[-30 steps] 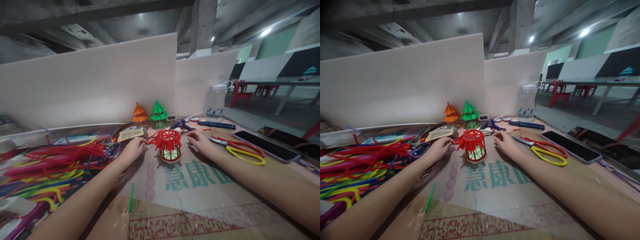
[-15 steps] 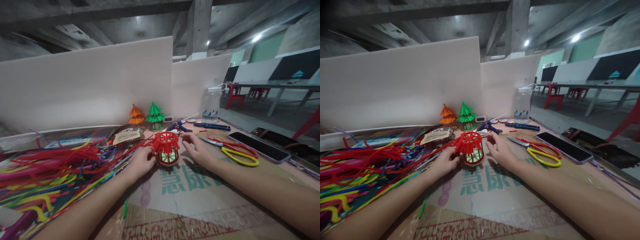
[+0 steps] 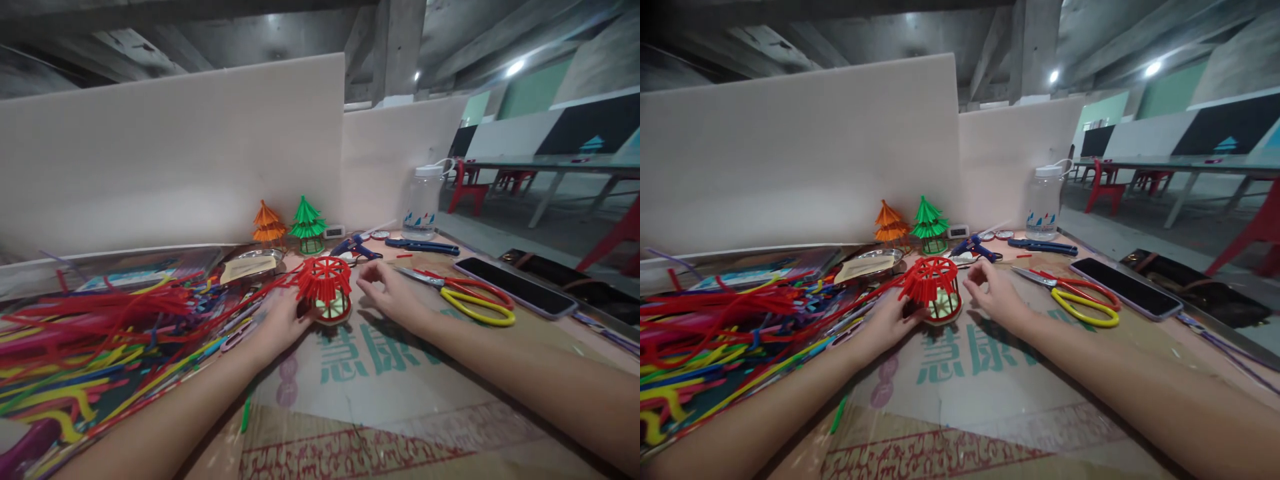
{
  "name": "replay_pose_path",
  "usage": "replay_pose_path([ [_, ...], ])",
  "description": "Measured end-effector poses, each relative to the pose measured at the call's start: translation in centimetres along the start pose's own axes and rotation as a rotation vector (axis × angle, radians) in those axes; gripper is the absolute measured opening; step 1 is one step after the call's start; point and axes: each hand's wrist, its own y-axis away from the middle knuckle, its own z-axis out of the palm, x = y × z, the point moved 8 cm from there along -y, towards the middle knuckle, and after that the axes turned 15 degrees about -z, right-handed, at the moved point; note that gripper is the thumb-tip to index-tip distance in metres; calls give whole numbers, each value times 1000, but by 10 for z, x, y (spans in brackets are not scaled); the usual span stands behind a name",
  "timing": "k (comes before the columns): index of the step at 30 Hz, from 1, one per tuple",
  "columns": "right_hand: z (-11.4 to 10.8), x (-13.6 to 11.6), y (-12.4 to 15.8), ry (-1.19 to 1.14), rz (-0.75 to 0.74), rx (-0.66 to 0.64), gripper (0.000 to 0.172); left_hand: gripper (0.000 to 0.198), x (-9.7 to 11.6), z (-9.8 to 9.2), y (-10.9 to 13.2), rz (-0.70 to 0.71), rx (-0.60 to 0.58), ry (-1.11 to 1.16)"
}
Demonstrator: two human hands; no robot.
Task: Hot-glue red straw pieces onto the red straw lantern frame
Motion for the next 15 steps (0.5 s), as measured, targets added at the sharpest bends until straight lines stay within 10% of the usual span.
replay_pose_path([
  [4, -25, 32, -11, 181, 122, 37, 33, 33, -12, -1, -4, -24, 13, -10],
  [9, -49, 75, -26, 223, 188, 81, 17, 38, -15, -2, -5, -15, 36, 2],
  [15, -30, 122, -49, 225, 275, -53, 55, 31, -18, 2, -3, -41, 51, -68],
])
